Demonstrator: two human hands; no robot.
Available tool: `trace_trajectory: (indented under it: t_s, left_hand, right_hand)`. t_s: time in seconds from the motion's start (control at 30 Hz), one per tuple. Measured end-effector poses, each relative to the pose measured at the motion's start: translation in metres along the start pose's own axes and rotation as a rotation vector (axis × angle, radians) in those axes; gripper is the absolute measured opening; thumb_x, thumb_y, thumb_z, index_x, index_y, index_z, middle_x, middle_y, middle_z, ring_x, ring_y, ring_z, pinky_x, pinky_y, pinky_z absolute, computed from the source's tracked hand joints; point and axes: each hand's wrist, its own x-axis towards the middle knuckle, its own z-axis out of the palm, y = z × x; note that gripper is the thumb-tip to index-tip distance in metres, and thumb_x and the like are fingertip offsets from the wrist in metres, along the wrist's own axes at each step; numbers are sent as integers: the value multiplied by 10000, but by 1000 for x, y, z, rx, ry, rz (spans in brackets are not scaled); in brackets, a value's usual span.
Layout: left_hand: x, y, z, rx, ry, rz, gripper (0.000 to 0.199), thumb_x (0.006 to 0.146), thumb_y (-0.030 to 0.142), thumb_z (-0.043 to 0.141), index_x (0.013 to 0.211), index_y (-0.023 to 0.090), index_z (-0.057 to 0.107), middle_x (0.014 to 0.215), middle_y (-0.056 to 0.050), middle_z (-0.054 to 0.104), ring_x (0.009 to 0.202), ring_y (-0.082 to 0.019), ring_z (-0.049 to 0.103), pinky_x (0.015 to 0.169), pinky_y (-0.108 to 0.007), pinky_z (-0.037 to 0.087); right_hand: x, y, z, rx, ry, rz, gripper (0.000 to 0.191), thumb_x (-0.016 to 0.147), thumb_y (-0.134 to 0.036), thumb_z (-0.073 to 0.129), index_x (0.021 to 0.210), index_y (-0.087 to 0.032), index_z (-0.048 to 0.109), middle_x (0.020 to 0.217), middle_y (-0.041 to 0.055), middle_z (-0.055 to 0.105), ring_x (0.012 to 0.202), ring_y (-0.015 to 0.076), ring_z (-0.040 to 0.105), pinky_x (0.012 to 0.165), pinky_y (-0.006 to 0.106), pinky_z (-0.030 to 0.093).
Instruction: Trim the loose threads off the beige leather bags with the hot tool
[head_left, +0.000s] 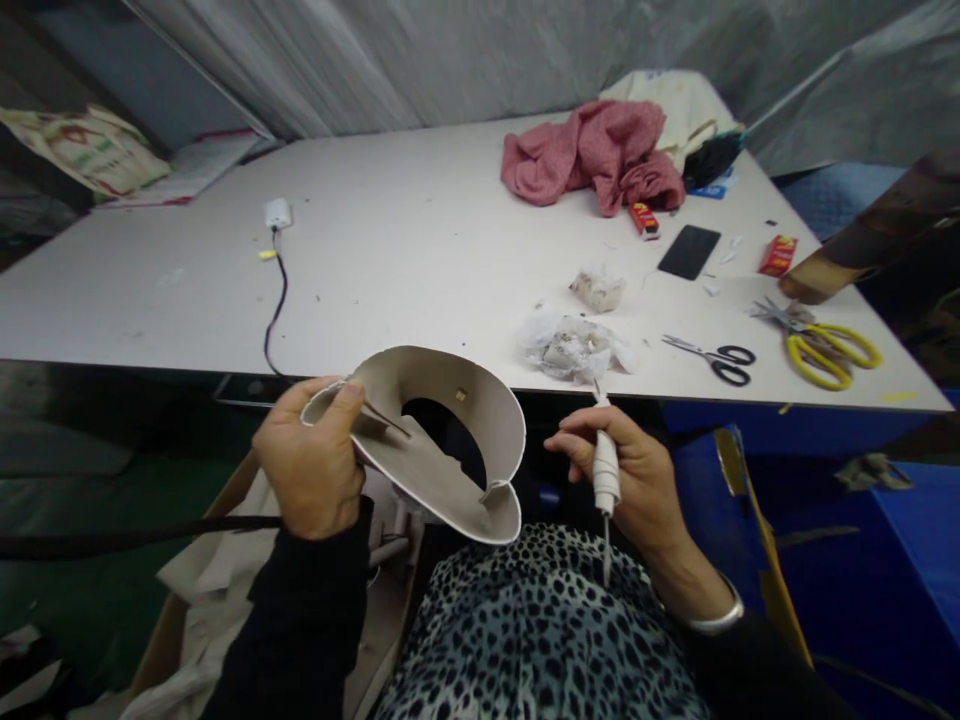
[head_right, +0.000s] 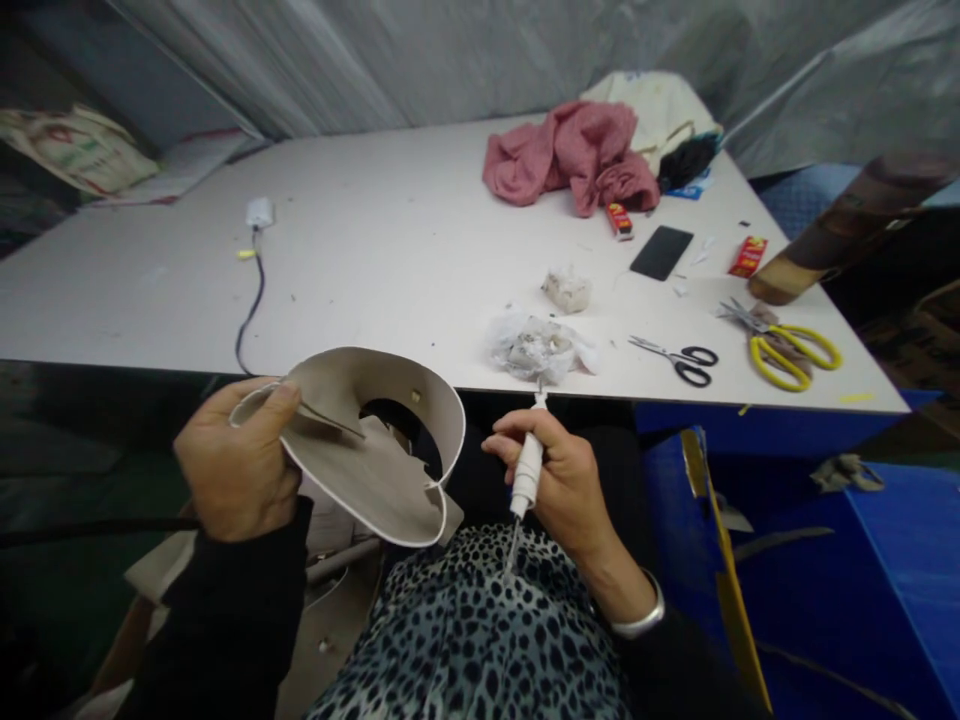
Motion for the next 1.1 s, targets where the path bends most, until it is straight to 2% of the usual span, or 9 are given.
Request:
trace_trajectory:
  t_s: [0.1, 0.17, 0.3, 0.43, 0.6, 0.7, 0.83, 0.97, 1.1]
  left_hand:
    - [-14, -17, 4, 11, 97, -39, 271, 725, 343, 852, 882, 149, 748, 762, 3, 690, 660, -141, 620, 614, -260, 501]
    - [-24, -25, 5, 82, 82, -23, 246, 731, 338, 839, 865, 150, 755, 761, -2, 703, 679, -149, 640, 637, -256, 510]
    - [-38, -34, 1, 199, 6, 11, 213, 779, 355, 804, 873, 168, 767, 800, -15, 732, 747, -174, 680, 703, -269, 533]
    - [-42, -38, -2, 204, -27, 8, 223, 800, 376, 795, 892, 174, 768, 826, -22, 744, 766, -179, 691, 724, -270, 536]
    - [-46, -41, -4, 209, -72, -19, 213, 803, 371, 788, 889, 177, 767, 822, -25, 749, 759, -187, 692, 715, -275, 536]
    - [-49, -42, -7, 222, -120, -39, 200, 807, 363, 780, 892, 183, 766, 814, -25, 750, 749, -191, 693, 705, -277, 540]
    - [-51, -43, -13, 223, -160, -67, 176, 797, 328, 775, 903, 188, 764, 837, -29, 760, 766, -196, 699, 721, -281, 552]
    - [-52, -47, -18, 237, -177, -84, 188, 794, 336, 772, 910, 189, 763, 855, -31, 759, 781, -200, 706, 747, -291, 561]
    - [-53, -49, -19, 220, -186, -94, 181, 794, 327, 768, 905, 185, 758, 843, -25, 749, 760, -188, 697, 733, -276, 549]
  right_hand:
    - [-8, 5, 7, -117, -108, -77, 194, 910, -360, 778, 1051, -247, 707, 929, 27, 758, 743, 157, 690, 679, 274, 555]
    - [-10, 8, 10, -225, -175, -128, 223, 920, -372, 770, 1098, -263, 694, 1002, 35, 743, 866, 180, 694, 785, 302, 552]
    - [-11, 12, 16, -529, -309, -181, 266, 920, -441, 762, 1117, -275, 694, 927, 41, 682, 807, 196, 645, 731, 312, 498]
    - [-14, 15, 21, -800, -304, -175, 296, 885, -446, 797, 1102, -277, 687, 870, 45, 641, 799, 222, 629, 685, 307, 444]
    - [-17, 18, 32, -820, -299, -100, 322, 878, -448, 795, 1042, -268, 585, 851, 0, 680, 694, 193, 625, 609, 281, 368]
    - [-17, 18, 40, -853, -301, -91, 301, 878, -358, 788, 1033, -266, 547, 854, -6, 671, 680, 196, 620, 589, 281, 339]
    - [-17, 23, 46, -805, -269, -104, 249, 897, -227, 714, 1049, -260, 518, 928, 10, 651, 720, 197, 627, 620, 282, 394]
    - [-19, 29, 43, -709, -196, -66, 344, 840, -244, 744, 1092, -254, 511, 1029, 39, 632, 770, 204, 630, 650, 295, 451]
    - [-20, 31, 39, -567, -240, 42, 284, 825, -242, 757, 984, -251, 522, 882, -11, 625, 730, 178, 604, 655, 280, 454]
